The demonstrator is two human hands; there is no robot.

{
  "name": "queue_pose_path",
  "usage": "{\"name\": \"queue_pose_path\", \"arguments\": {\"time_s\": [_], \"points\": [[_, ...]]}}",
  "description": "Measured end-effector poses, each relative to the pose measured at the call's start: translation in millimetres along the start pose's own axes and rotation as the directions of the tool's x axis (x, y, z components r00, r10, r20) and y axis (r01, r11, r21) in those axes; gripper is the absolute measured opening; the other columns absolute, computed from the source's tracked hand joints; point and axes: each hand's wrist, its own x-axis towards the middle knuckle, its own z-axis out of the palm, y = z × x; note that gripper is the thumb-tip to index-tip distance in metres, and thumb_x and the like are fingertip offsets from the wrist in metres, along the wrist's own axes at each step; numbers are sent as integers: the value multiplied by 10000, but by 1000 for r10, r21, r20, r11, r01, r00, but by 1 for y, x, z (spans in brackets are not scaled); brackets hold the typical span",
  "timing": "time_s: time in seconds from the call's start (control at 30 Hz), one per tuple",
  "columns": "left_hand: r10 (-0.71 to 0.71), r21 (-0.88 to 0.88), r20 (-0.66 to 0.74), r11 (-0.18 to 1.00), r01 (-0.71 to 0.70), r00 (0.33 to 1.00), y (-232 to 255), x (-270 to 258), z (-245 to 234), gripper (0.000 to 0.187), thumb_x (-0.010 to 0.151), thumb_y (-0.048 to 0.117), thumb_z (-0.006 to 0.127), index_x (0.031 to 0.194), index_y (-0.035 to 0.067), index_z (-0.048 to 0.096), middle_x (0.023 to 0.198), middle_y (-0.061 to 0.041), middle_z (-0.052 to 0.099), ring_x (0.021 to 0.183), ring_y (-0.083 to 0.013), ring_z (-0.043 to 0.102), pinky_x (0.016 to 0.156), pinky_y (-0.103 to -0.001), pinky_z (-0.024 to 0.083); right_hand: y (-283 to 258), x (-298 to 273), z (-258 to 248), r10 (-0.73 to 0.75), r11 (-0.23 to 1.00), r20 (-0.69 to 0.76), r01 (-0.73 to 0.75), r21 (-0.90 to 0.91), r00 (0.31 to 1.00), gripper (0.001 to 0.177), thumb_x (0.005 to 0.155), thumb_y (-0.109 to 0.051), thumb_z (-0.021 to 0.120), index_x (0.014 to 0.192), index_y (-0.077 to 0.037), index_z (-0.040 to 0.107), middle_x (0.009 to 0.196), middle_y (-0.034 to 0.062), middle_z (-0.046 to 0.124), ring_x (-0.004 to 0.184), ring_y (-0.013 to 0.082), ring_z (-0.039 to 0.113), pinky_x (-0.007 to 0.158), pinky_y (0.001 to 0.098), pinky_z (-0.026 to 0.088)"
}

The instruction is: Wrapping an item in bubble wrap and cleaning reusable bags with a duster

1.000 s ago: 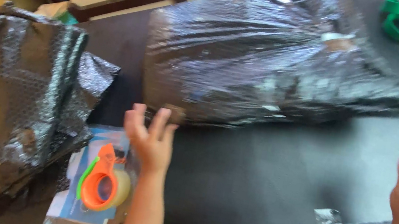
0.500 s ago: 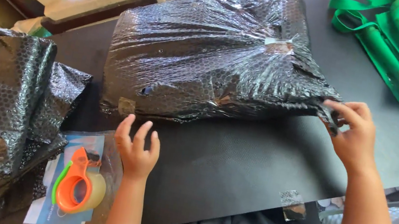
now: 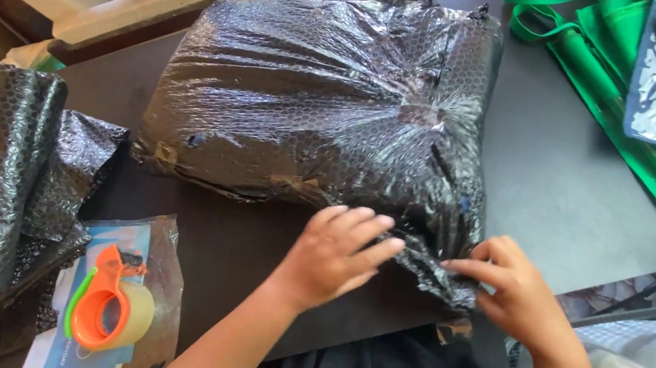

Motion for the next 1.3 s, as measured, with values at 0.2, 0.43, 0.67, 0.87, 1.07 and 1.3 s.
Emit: {"name": "queue_pose_path", "arguments": {"time_s": [0.2,0.43,0.67,0.87,1.07,1.3], "points": [[80,-19,-104,996,-83,991,13,24,41,180,1019,98,619,1153,168,716,818,21,647,765,-157,654,774,-325,559,-23,4,-8,72,987,-172,-46,151,983,449,763,104,714,1119,-157,801,922,12,732,778,241,672,786,385,564],[30,-103,-48,994,-35,998,13,19,38,177,1037,135,569,1107,179,725,857,27,663,806,-154,675,748,-306,559,33,-18,9,316,920,-197,-250,302,928,479,568,-83,992,951,-107,707,860,11,735,801,207,755,811,370,606],[75,-27,-160,996,-80,984,22,26,32,84,999,169,668,1007,215,738,1139,-14,672,1092,-227,649,956,-403,539,15,11,15,126,948,-326,-17,318,937,167,795,33,803,920,-75,781,831,61,722,709,230,661,709,359,557],[136,-31,-185,989,-144,973,25,18,37,102,964,168,710,872,211,699,1204,2,655,1182,-238,637,1006,-431,560,-5,35,17,-22,953,-236,91,289,972,372,867,33,590,1156,-108,777,1084,104,760,882,342,655,815,438,526],[154,-42,-194,985,-166,969,19,36,26,124,975,175,695,863,215,660,1324,5,649,1286,-261,619,1082,-459,523,-25,39,29,-66,984,-28,70,164,997,540,736,-337,723,1235,-132,708,1189,95,681,941,321,547,862,435,446],[110,-186,-5,977,-109,994,-3,53,30,157,1000,301,640,865,220,643,1352,1,679,1298,-257,643,1175,-556,389,-26,43,42,-61,987,-102,44,-156,993,648,661,-553,889,1114,-121,722,991,57,639,924,304,558,778,424,420]]}}
